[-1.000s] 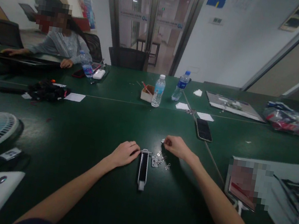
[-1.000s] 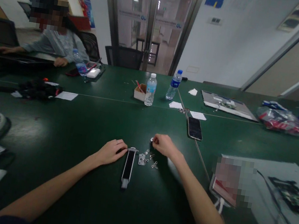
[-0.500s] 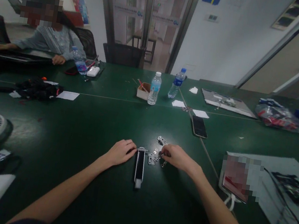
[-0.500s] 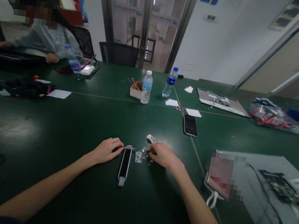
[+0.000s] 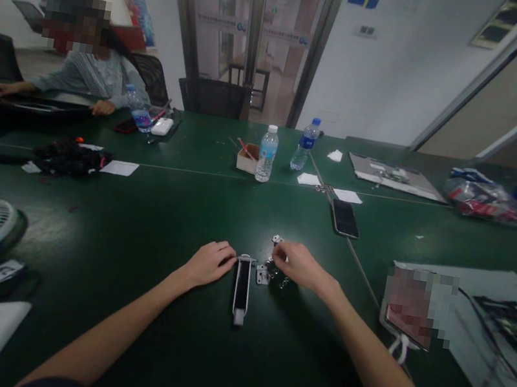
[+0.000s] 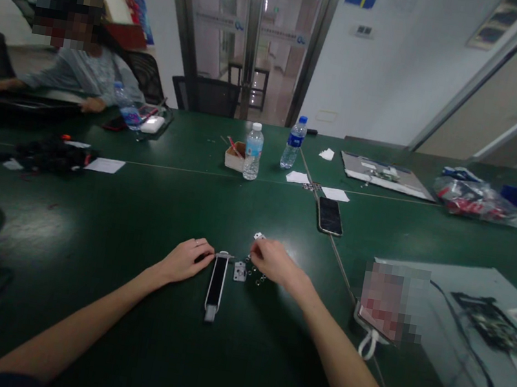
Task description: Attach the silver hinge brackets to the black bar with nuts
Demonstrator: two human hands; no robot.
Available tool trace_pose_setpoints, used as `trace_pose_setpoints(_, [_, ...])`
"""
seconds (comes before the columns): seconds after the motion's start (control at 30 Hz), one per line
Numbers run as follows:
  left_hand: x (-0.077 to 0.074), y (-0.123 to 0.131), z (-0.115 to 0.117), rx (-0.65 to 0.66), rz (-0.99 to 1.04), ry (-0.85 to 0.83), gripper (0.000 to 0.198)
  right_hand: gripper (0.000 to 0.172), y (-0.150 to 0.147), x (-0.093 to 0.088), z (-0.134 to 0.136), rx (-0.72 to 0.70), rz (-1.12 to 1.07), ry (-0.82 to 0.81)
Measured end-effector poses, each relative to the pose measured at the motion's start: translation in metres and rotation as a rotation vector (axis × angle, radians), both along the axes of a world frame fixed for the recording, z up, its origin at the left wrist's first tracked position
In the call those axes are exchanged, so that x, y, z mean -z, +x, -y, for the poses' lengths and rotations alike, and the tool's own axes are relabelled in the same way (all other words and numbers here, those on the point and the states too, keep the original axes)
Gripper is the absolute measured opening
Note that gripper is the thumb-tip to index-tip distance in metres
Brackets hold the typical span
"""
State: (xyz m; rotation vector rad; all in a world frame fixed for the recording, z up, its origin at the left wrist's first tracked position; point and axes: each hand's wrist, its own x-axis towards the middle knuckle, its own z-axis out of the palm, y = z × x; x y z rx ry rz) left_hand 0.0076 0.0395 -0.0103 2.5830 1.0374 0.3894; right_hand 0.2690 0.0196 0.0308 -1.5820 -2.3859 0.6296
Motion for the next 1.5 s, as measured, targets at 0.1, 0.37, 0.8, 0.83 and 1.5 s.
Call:
trace_pose_setpoints(0.1, [0.001, 0.000, 0.000, -0.003, 0.000, 0.007, 0.019, 0.012, -0.014, 0.004, 0.002, -0.026, -0.076, 0.022])
trace_pose_setpoints(0.37, [0.002, -0.001, 0.000, -0.001, 0.011, -0.003, 0.022, 0.014, -0.023, 0.013, 0.003, 0.008, -0.170, 0.032])
trace_pose_setpoints(0.8, [0.005, -0.002, -0.003, -0.001, 0.004, -0.008, 0.025, 0.017, -0.032, -0.003, -0.004, -0.111, -0.181, -0.023])
trace_pose_setpoints(0.83, [0.005, -0.002, -0.003, -0.003, 0.002, -0.006, 0.025, 0.017, -0.033, -0.004, -0.004, -0.110, -0.166, -0.022])
trace_pose_setpoints(1.5, [-0.006, 0.003, -0.003, 0.008, -0.014, -0.003, 0.026, 0.012, -0.023, -0.001, -0.008, -0.146, -0.179, -0.121])
